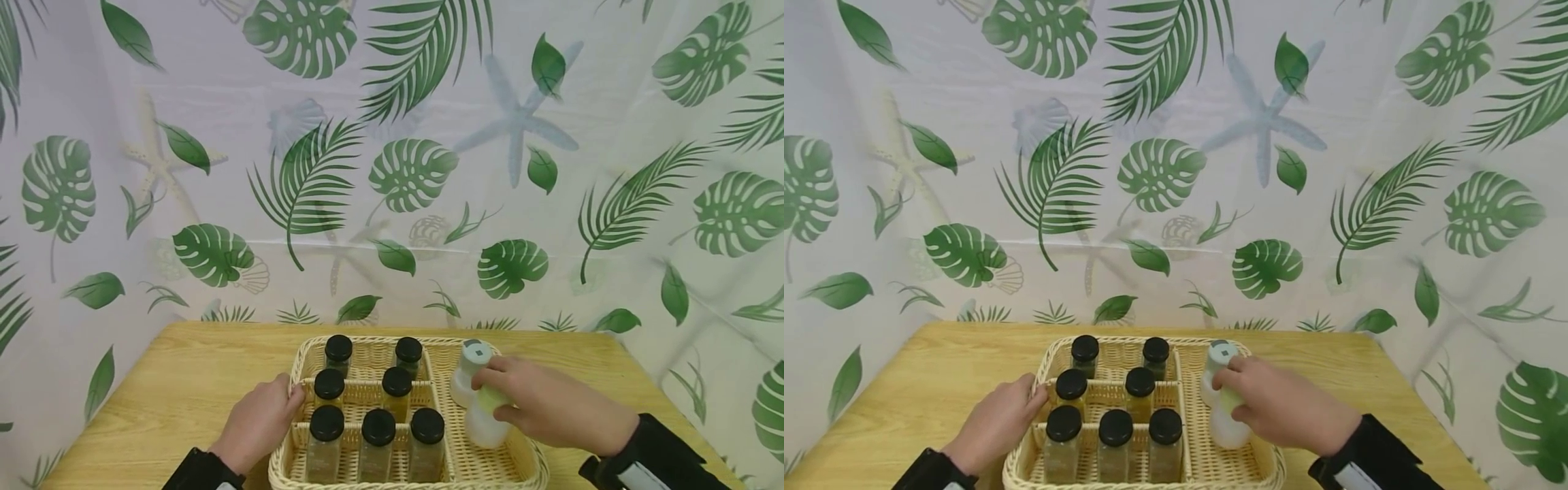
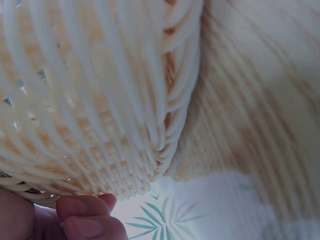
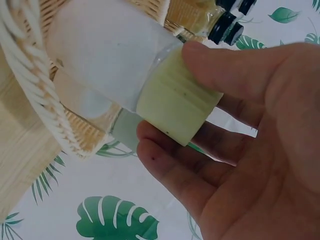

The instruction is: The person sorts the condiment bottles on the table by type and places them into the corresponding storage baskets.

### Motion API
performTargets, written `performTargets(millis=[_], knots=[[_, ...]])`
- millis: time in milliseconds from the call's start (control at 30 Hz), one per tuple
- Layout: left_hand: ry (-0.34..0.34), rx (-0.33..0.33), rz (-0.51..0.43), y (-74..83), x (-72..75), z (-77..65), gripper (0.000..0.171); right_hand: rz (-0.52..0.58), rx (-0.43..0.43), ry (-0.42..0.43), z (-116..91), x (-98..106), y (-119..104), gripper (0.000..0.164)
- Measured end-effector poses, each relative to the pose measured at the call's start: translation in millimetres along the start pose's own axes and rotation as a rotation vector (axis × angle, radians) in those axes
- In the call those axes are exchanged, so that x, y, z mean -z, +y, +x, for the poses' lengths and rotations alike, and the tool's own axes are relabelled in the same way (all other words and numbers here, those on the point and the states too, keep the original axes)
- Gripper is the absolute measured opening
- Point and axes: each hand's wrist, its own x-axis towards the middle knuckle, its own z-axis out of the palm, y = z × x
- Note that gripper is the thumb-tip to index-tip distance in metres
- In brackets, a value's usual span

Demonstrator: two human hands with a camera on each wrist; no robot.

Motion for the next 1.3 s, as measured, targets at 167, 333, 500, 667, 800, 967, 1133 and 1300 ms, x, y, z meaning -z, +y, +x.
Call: performTargets(millis=[167,333,500,667,800,967,1133,1300], knots=[[-0.005,-0.002,-0.002,-0.9,-0.9,0.9,0.032,0.019,-0.022,-0.039,4.7,-8.4,0.6,0.038],[-0.009,0.005,-0.005,-1.9,-0.9,1.1,0.031,0.029,-0.026,-0.058,7.4,-14.4,1.4,0.038],[-0.013,0.008,-0.004,-1.8,-0.5,1.1,0.031,0.01,-0.009,-0.039,8.6,-17.3,2.5,0.038],[-0.012,0.008,-0.002,-0.9,0.4,0.6,0.032,0.009,-0.011,-0.034,10.1,-19.1,3.6,0.041],[-0.017,0.011,-0.002,-0.3,1.0,0.1,0.032,0.011,-0.003,-0.031,10.6,-20.5,4.8,0.042],[-0.021,0.015,-0.006,0.1,1.2,0.2,0.032,0.001,0.008,-0.028,9.7,-21.0,5.1,0.047],[-0.012,0.005,-0.002,0.3,0.8,0.7,0.032,-0.013,0.018,-0.011,6.9,-21.0,4.6,0.051],[-0.013,0.004,-0.006,-0.5,0.3,0.9,0.032,-0.021,0.02,0.008,3.2,-20.0,2.4,0.057]])
